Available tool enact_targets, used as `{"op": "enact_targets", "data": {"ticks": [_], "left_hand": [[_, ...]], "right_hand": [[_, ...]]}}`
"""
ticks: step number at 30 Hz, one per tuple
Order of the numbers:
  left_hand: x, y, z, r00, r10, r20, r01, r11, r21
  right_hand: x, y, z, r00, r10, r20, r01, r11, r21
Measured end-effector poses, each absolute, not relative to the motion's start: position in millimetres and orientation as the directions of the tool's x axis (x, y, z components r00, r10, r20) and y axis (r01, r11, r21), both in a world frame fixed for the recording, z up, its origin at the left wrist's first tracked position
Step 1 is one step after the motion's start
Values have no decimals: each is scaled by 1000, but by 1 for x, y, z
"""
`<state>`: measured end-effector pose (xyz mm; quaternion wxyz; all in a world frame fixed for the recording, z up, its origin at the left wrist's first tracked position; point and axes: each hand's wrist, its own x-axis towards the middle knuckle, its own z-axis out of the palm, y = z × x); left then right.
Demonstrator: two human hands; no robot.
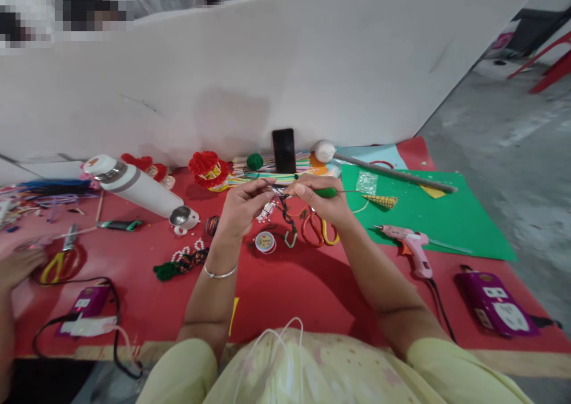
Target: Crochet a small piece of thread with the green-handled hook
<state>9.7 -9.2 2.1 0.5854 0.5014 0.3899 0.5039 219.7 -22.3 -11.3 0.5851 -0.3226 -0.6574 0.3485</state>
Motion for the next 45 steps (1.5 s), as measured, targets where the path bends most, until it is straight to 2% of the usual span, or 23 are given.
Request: {"op": "enact_targets", "data": {"ticks": [12,21,26,35,37,40,42,45], "left_hand": [[8,-5,-4,136,986,91,-237,-57,970],[9,-6,2,116,992,51,-313,-12,950],[13,-4,-1,43,990,135,-345,-112,932],[31,-15,-13,-138,946,292,-229,-317,920],[35,-18,-12,-131,962,239,-314,-269,911],[31,-19,-7,74,997,30,-489,10,872],[23,-17,-3,220,974,-52,-520,162,839],[10,-12,1,371,924,-93,-481,277,832]], "right_hand": [[211,-25,-11,-133,644,753,180,763,-620],[197,-22,-30,-51,642,765,110,765,-634],[188,-26,-36,16,632,775,137,767,-627],[179,-32,-44,49,476,878,394,799,-455],[179,-34,-47,4,426,905,453,806,-382],[183,-31,-52,-52,317,947,467,846,-258],[187,-27,-52,-95,246,965,438,880,-181],[196,-20,-47,-160,196,968,383,916,-122]]}}
